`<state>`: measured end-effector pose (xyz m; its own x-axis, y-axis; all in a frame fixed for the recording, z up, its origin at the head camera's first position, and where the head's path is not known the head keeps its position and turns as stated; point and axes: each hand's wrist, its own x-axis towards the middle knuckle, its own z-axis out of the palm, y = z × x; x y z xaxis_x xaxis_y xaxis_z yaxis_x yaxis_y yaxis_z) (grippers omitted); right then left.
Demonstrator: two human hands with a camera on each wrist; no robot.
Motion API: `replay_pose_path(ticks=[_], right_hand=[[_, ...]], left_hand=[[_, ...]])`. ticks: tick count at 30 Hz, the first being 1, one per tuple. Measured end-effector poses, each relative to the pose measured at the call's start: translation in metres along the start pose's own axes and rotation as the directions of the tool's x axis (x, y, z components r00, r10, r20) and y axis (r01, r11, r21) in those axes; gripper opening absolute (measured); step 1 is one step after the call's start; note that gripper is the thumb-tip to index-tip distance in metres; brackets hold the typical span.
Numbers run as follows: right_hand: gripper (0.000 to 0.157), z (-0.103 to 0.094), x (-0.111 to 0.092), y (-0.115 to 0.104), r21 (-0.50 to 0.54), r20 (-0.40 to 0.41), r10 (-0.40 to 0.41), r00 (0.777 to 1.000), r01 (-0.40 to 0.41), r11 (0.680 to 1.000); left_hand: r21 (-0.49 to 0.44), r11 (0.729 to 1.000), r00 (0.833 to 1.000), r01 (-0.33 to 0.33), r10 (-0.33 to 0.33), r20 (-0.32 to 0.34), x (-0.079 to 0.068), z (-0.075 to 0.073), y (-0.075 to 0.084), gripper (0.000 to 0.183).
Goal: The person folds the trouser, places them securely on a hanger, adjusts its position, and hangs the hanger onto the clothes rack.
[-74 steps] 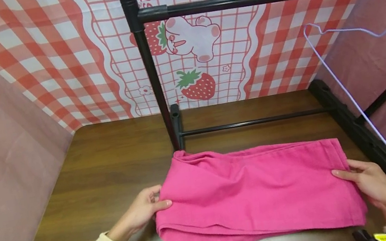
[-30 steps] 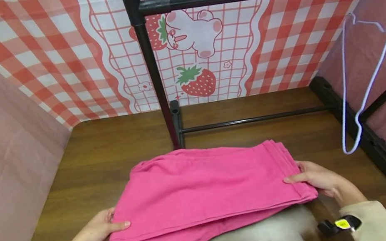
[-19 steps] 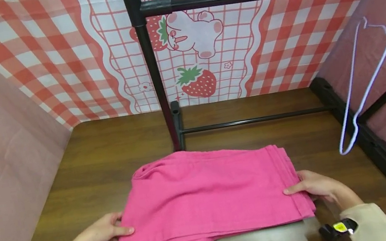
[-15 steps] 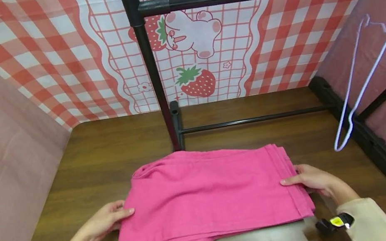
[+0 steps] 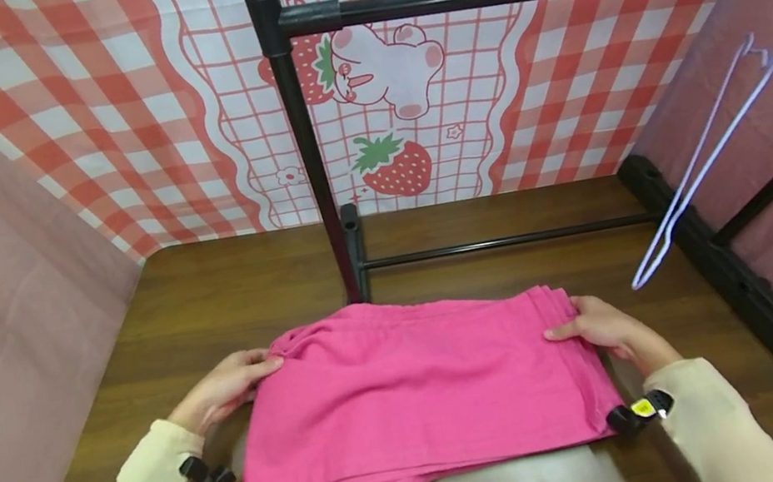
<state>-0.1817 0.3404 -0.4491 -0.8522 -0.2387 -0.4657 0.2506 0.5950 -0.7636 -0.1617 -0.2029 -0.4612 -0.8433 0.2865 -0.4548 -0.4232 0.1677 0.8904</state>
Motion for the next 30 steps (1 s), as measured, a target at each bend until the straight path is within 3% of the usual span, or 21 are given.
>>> replay_pose_path(ticks=[4,10,15,17,20,23,25,30], right_hand=[[0.076,-0.001,-0.003,-0.003,0.006,-0.041,-0.021,0.999,0.021,1.000],[0.078,-0.006,-0.005,0.000,0.012,-0.046,-0.006,0.999,0.006,1.000],[0.076,-0.005,-0.003,0.005,-0.012,0.012,0.029,1.000,-0.029,0.999],[0.075,-0.004,-0.001,0.006,-0.017,0.020,0.035,0.999,-0.035,0.999],[0.074,-0.005,0.000,0.006,-0.021,0.021,0.032,0.999,-0.031,0.999],[0.075,-0.006,0.001,0.006,-0.010,0.028,0.025,0.999,-0.025,1.000],[0.075,-0.005,0.001,0.005,-0.005,0.031,0.019,0.999,-0.019,1.000],[0.070,-0.002,0.002,0.008,0.036,0.039,-0.005,0.999,0.003,0.999]], left_hand=[[-0.017,0.999,1.000,-0.029,0.029,-0.007,-0.004,-0.005,0.003,0.020],[-0.012,0.998,0.998,-0.057,0.057,-0.040,-0.009,-0.014,0.008,0.026],[0.085,0.996,0.999,-0.003,0.007,-0.054,-0.004,-0.013,-0.001,0.025],[0.134,0.991,0.997,-0.016,0.026,-0.073,-0.002,-0.013,-0.004,0.033],[0.205,0.975,0.992,-0.089,0.106,-0.071,0.002,-0.015,-0.001,0.047],[0.297,0.936,0.979,-0.189,0.203,-0.014,0.007,-0.021,0.006,0.045],[0.387,0.891,0.970,-0.237,0.239,0.044,0.010,-0.027,0.011,0.038],[0.610,0.718,0.942,-0.334,0.280,0.186,0.018,-0.043,0.020,0.029]])
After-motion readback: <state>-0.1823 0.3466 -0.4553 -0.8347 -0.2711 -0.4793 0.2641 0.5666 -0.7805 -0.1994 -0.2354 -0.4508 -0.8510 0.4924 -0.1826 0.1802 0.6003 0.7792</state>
